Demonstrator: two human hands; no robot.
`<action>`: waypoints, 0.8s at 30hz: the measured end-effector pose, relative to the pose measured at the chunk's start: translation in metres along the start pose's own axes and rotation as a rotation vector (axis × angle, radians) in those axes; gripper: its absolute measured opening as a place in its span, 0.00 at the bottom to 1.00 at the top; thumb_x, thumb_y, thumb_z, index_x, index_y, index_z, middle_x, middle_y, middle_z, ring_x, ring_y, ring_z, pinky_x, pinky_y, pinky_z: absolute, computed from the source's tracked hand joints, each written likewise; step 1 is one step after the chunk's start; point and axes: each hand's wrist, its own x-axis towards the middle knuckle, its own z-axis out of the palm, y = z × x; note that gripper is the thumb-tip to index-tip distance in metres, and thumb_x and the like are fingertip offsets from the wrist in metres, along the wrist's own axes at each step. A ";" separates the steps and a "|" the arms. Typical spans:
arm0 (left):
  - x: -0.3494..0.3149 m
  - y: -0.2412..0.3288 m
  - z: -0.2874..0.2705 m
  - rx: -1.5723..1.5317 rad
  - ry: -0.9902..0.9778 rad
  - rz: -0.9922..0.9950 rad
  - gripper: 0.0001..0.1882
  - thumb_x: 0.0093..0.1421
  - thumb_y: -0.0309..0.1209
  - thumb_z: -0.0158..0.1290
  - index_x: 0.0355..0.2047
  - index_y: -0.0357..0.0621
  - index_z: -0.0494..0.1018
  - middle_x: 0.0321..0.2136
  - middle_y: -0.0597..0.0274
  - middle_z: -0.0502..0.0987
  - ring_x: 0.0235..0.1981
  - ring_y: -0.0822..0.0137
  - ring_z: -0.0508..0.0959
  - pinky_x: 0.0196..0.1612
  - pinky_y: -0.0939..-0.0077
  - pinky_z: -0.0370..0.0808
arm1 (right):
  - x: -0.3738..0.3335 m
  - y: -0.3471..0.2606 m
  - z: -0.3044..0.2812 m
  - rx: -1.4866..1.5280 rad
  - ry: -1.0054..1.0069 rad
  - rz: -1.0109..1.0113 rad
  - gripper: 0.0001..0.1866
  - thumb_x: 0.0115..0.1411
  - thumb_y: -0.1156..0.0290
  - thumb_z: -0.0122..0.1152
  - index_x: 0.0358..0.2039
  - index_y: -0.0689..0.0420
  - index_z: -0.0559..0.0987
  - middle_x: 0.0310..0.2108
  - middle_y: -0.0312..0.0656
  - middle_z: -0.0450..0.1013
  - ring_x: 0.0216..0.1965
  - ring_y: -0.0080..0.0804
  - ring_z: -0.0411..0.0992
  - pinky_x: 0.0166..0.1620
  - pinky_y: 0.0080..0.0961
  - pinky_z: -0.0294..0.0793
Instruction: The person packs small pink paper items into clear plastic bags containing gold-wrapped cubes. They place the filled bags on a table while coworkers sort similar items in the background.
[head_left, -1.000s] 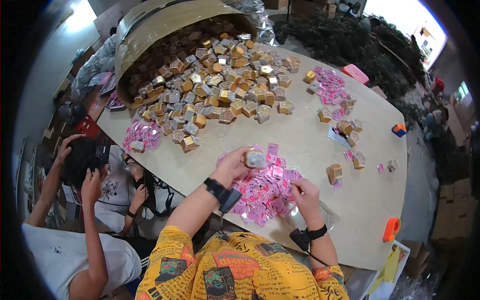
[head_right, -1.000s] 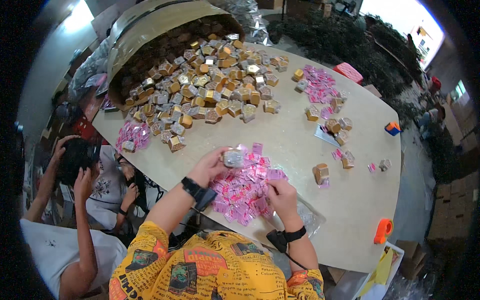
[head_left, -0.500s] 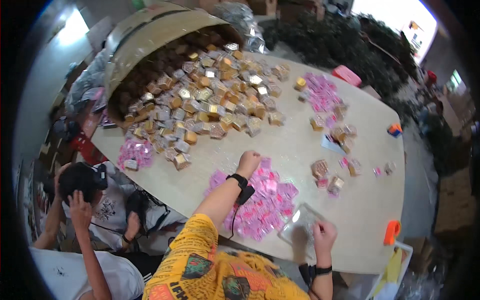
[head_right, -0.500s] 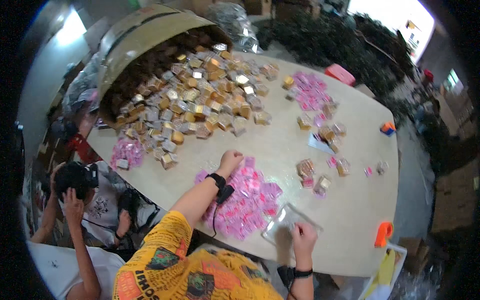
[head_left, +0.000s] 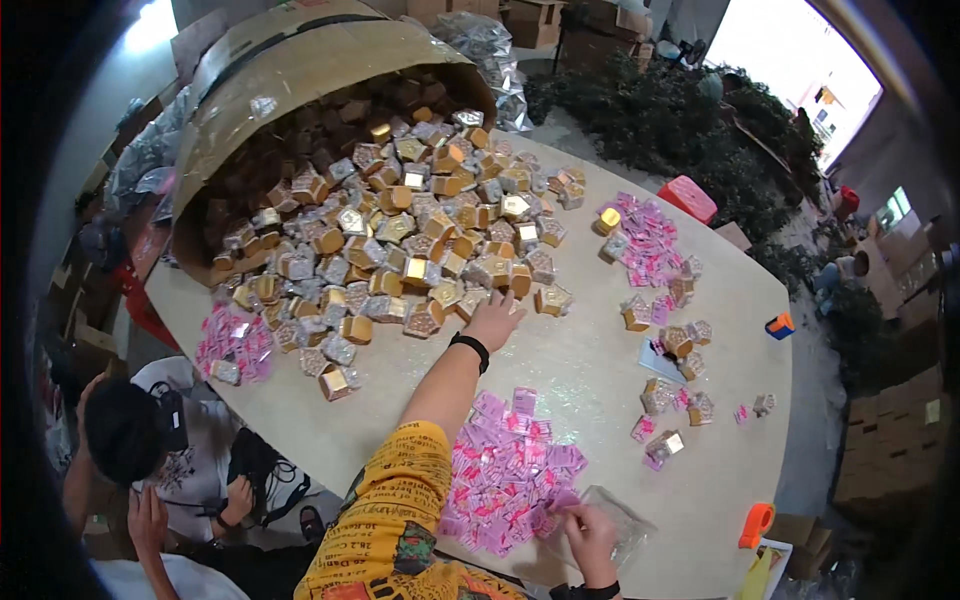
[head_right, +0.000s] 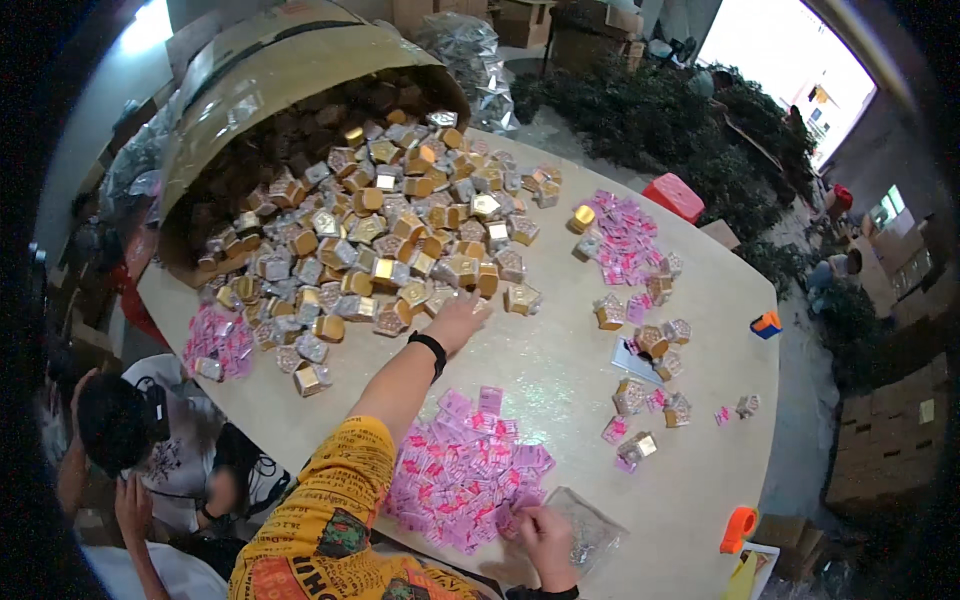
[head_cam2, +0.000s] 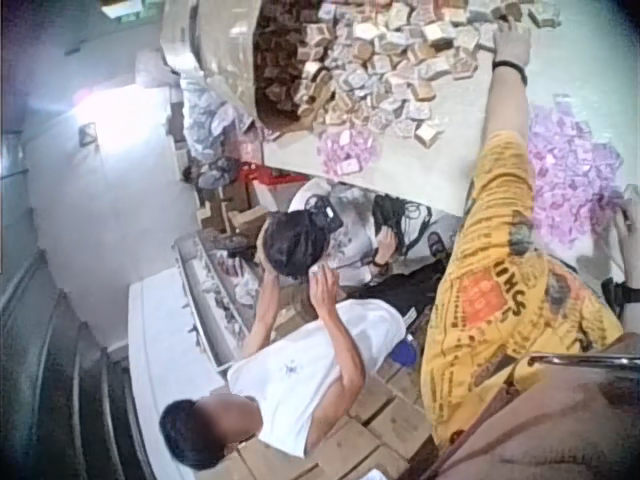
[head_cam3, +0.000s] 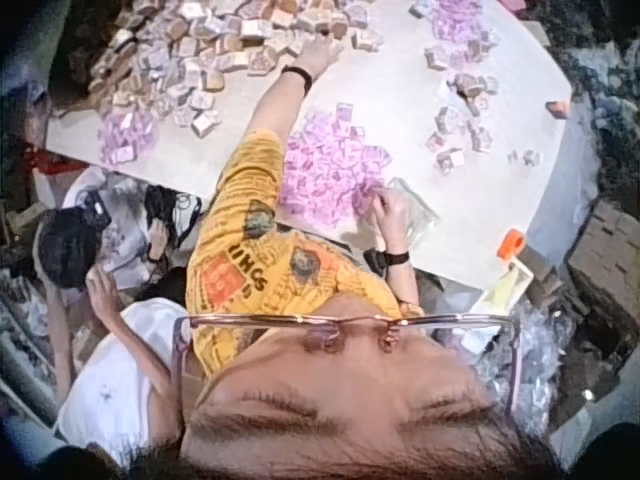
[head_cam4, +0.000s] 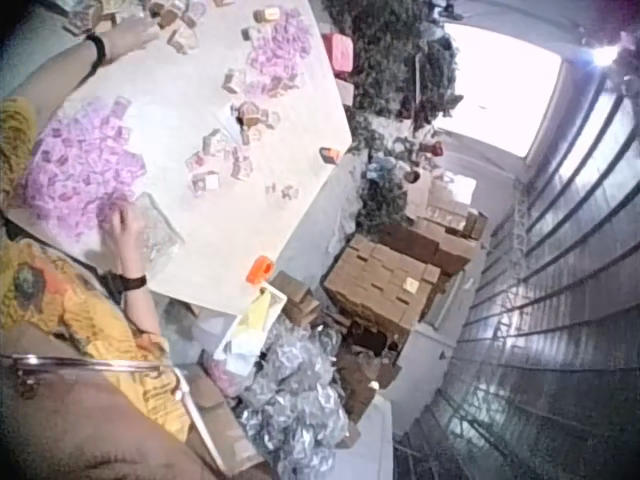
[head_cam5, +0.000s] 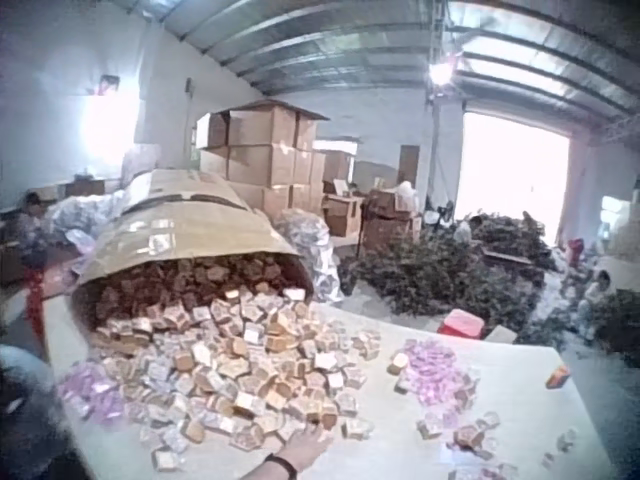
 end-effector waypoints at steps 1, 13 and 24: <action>-0.001 0.000 0.004 -0.032 0.000 -0.012 0.17 0.59 0.31 0.44 0.50 0.54 0.70 0.58 0.46 0.60 0.56 0.49 0.64 0.50 0.54 0.66 | 0.001 -0.003 0.004 0.005 -0.003 -0.007 0.03 0.49 0.80 0.59 0.26 0.61 0.78 0.20 0.44 0.72 0.20 0.32 0.71 0.24 0.25 0.68; -0.103 0.040 -0.059 -1.426 -0.012 -0.593 0.27 0.53 0.28 0.55 0.54 0.53 0.63 0.43 0.50 0.70 0.41 0.58 0.74 0.40 0.59 0.76 | 0.064 -0.021 0.001 0.104 0.013 -0.137 0.03 0.50 0.78 0.58 0.27 0.63 0.77 0.22 0.48 0.72 0.23 0.40 0.72 0.27 0.29 0.70; -0.188 0.123 -0.138 -2.214 0.208 -0.668 0.21 0.63 0.31 0.47 0.56 0.50 0.59 0.45 0.59 0.71 0.44 0.63 0.75 0.38 0.65 0.80 | 0.081 -0.077 0.004 0.181 0.041 -0.469 0.05 0.49 0.76 0.58 0.28 0.61 0.76 0.25 0.47 0.72 0.26 0.45 0.72 0.30 0.35 0.71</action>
